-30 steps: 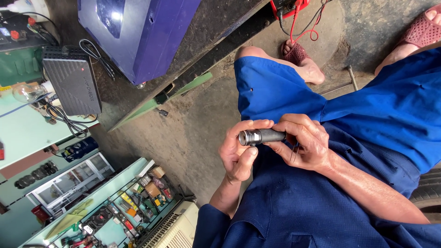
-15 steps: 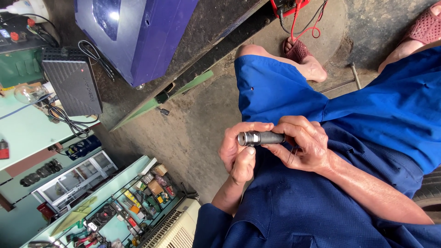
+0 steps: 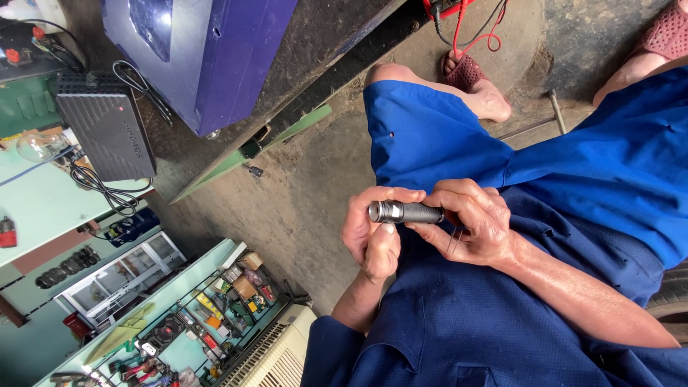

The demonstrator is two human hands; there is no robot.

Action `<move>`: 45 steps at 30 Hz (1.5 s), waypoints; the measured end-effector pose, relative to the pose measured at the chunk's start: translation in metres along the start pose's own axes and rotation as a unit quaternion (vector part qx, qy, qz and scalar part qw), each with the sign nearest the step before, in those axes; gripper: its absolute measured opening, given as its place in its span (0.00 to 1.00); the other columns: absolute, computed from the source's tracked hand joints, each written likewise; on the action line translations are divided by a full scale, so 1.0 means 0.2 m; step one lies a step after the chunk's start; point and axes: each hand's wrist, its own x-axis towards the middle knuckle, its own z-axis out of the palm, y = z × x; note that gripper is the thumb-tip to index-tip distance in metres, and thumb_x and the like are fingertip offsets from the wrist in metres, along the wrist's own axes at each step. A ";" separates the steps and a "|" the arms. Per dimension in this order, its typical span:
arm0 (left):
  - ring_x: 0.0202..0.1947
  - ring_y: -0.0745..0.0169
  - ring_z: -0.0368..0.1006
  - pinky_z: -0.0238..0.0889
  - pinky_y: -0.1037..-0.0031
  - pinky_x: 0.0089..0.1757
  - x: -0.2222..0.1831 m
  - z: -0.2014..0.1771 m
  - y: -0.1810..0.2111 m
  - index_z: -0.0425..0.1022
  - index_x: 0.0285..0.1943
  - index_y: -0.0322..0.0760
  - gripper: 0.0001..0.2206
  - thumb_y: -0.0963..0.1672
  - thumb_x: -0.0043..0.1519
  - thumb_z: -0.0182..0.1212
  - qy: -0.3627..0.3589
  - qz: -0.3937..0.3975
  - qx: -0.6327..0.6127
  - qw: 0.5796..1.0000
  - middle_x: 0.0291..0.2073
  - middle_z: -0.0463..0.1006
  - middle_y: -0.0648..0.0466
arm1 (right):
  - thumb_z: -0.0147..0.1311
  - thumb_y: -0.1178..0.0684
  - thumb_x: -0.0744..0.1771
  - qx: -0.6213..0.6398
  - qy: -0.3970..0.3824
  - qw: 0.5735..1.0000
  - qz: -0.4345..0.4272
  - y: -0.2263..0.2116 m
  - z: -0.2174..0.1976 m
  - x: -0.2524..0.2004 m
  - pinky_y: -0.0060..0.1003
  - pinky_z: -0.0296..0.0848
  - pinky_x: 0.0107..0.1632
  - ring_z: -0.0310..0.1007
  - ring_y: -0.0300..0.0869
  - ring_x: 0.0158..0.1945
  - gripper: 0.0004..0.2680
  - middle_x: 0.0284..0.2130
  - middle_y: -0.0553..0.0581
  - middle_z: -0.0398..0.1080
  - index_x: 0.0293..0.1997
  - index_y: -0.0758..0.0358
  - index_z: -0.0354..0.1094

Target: Disassembling a handheld flashlight to inspect and probe internal components.

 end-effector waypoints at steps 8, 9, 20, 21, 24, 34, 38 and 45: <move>0.61 0.20 0.67 0.56 0.39 0.63 -0.02 -0.01 -0.01 0.47 0.79 0.22 0.32 0.42 0.65 0.49 -0.062 -0.064 -0.110 0.990 0.62 0.66 0.18 | 0.72 0.55 0.61 -0.022 0.019 1.000 -0.005 0.00 -0.01 0.01 0.26 0.67 0.32 0.69 0.37 0.23 0.12 0.37 0.53 0.74 0.44 0.62 0.75; 0.61 0.20 0.67 0.56 0.39 0.63 -0.02 -0.02 -0.03 0.47 0.79 0.22 0.32 0.42 0.65 0.49 -0.063 -0.065 -0.110 0.990 0.62 0.66 0.18 | 0.72 0.55 0.61 -0.022 0.020 1.000 -0.005 0.01 -0.01 0.00 0.26 0.67 0.32 0.69 0.37 0.23 0.12 0.37 0.53 0.74 0.44 0.62 0.75; 0.63 0.17 0.66 0.58 0.37 0.61 -0.02 -0.07 -0.05 0.60 0.62 0.25 0.16 0.42 0.70 0.52 -0.076 -0.059 -0.118 0.988 0.63 0.66 0.21 | 0.71 0.55 0.61 0.007 0.007 1.000 -0.030 0.03 0.00 0.04 0.29 0.72 0.32 0.70 0.40 0.22 0.10 0.35 0.56 0.75 0.43 0.64 0.77; 0.63 0.17 0.66 0.58 0.37 0.61 -0.02 -0.08 -0.05 0.60 0.62 0.25 0.16 0.42 0.70 0.52 -0.076 -0.059 -0.118 0.988 0.63 0.66 0.21 | 0.71 0.55 0.61 0.006 0.008 0.999 -0.030 0.02 0.00 0.06 0.29 0.72 0.32 0.70 0.40 0.22 0.10 0.35 0.56 0.75 0.43 0.64 0.77; 0.62 0.18 0.66 0.60 0.40 0.60 -0.03 -0.11 -0.05 0.62 0.60 0.24 0.15 0.43 0.71 0.51 -0.082 -0.055 -0.101 0.990 0.63 0.65 0.21 | 0.69 0.54 0.62 0.051 -0.006 0.998 -0.030 0.00 -0.01 0.08 0.31 0.73 0.30 0.73 0.42 0.23 0.10 0.35 0.57 0.75 0.43 0.65 0.78; 0.61 0.26 0.66 0.64 0.49 0.58 -0.01 -0.17 -0.04 0.67 0.61 0.22 0.20 0.47 0.70 0.55 -0.088 -0.047 -0.076 0.992 0.63 0.62 0.28 | 0.70 0.58 0.61 0.095 0.003 0.995 -0.029 0.01 -0.02 0.08 0.33 0.75 0.28 0.72 0.43 0.21 0.10 0.33 0.60 0.75 0.42 0.68 0.79; 0.53 0.29 0.70 0.66 0.54 0.53 -0.03 -0.21 -0.07 0.68 0.57 0.13 0.22 0.46 0.69 0.57 -0.077 -0.024 -0.035 0.996 0.52 0.63 0.31 | 0.69 0.59 0.61 0.073 0.015 0.996 -0.046 0.01 -0.02 0.07 0.33 0.76 0.30 0.75 0.43 0.23 0.08 0.33 0.60 0.76 0.41 0.67 0.79; 0.50 0.34 0.69 0.65 0.57 0.51 -0.01 -0.18 -0.04 0.68 0.55 0.10 0.22 0.45 0.68 0.57 -0.075 -0.028 -0.033 0.996 0.48 0.61 0.35 | 0.69 0.60 0.61 0.067 0.038 0.995 -0.062 0.02 -0.02 0.08 0.36 0.76 0.31 0.76 0.45 0.24 0.07 0.32 0.61 0.76 0.39 0.68 0.80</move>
